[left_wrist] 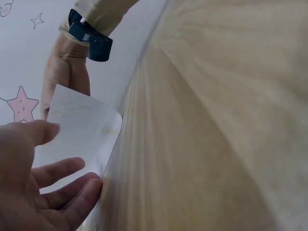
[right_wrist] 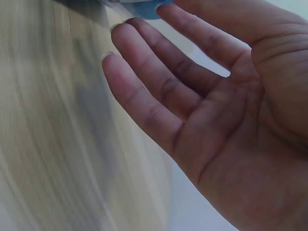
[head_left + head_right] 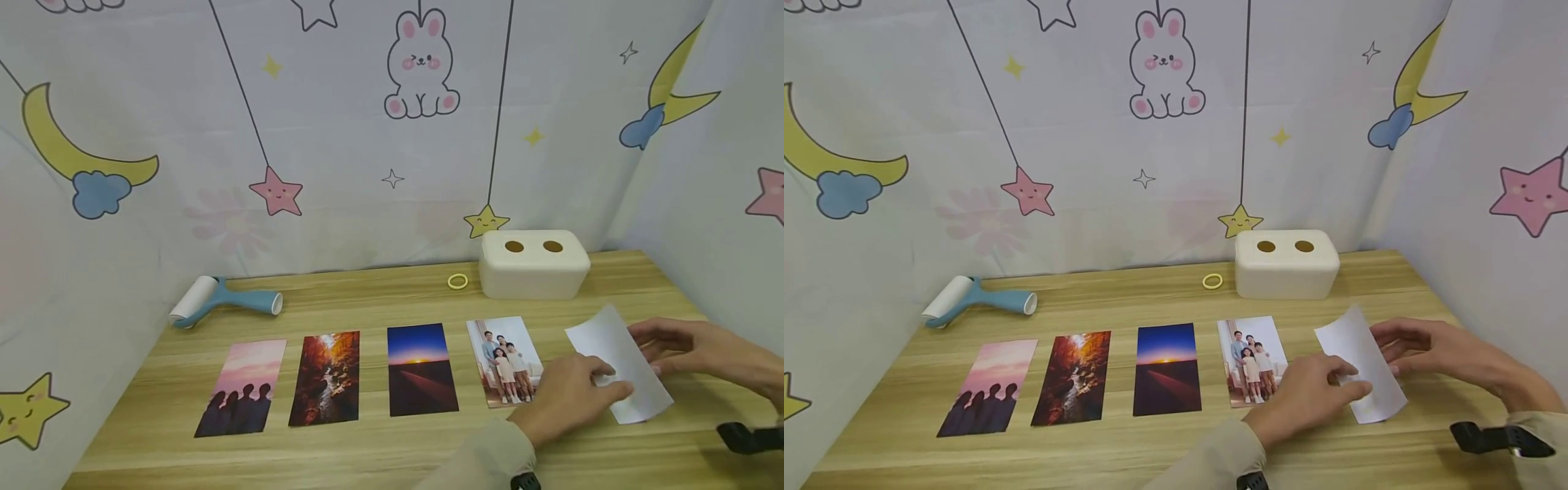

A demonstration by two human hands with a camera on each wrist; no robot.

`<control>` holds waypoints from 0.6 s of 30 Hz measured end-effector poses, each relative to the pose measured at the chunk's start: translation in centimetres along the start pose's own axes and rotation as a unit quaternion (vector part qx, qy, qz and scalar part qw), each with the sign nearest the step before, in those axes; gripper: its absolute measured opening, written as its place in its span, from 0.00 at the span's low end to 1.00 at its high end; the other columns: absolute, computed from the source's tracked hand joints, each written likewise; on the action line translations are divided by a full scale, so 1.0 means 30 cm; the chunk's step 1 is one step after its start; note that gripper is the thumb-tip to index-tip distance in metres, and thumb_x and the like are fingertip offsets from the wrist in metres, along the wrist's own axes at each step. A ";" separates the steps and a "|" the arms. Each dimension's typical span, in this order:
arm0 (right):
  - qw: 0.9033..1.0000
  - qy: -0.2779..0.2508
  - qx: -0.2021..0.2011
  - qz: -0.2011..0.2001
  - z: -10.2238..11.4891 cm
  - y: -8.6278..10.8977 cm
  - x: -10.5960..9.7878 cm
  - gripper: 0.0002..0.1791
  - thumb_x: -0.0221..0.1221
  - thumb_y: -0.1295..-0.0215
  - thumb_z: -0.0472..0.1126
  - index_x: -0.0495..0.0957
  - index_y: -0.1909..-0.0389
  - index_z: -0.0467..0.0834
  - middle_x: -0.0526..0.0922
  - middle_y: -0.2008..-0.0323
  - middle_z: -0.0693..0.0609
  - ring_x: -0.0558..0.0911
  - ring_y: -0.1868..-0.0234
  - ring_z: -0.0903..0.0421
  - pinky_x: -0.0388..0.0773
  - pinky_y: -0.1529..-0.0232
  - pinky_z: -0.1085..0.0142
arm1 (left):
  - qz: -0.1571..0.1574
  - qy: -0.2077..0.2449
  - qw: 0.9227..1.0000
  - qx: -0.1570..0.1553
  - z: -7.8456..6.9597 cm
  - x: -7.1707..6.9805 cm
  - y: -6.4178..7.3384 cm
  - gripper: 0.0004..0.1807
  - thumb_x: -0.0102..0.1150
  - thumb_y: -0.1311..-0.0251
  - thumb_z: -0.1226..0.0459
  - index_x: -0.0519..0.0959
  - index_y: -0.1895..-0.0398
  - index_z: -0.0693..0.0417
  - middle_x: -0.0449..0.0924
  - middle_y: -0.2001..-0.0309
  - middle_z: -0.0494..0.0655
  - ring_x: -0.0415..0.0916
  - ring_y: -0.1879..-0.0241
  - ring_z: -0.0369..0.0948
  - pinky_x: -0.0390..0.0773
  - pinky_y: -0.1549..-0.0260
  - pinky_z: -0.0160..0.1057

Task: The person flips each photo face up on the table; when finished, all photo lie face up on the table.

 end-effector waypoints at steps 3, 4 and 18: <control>1.000 0.006 -0.004 0.006 0.027 -0.012 0.021 0.27 0.60 0.26 0.25 0.72 0.28 0.39 0.85 0.42 0.59 0.86 0.48 0.57 0.84 0.54 0.63 | 0.009 0.082 0.996 -0.035 0.024 0.001 0.002 0.19 0.57 0.26 0.42 0.91 0.52 0.40 0.85 0.61 0.24 0.76 0.60 0.21 0.66 0.64 0.19; 1.000 0.003 -0.005 0.011 0.035 -0.017 0.029 0.28 0.60 0.27 0.25 0.72 0.28 0.39 0.85 0.42 0.60 0.86 0.48 0.57 0.84 0.54 0.63 | 0.011 0.108 0.993 -0.049 0.033 0.001 0.003 0.21 0.55 0.26 0.41 0.91 0.53 0.41 0.85 0.61 0.24 0.76 0.60 0.21 0.67 0.64 0.21; 0.999 -0.016 -0.036 0.035 0.101 -0.059 0.088 0.28 0.60 0.27 0.24 0.71 0.28 0.37 0.84 0.39 0.56 0.86 0.47 0.54 0.83 0.51 0.64 | -0.014 0.178 0.979 -0.097 0.061 -0.025 0.008 0.19 0.57 0.29 0.41 0.90 0.58 0.41 0.84 0.64 0.26 0.76 0.64 0.25 0.71 0.67 0.27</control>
Point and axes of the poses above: each hand's wrist, its own y-axis away from the middle knuckle, its own x-axis out of the palm, z = x × y, the point moved 10 cm from there along -y, towards the middle knuckle
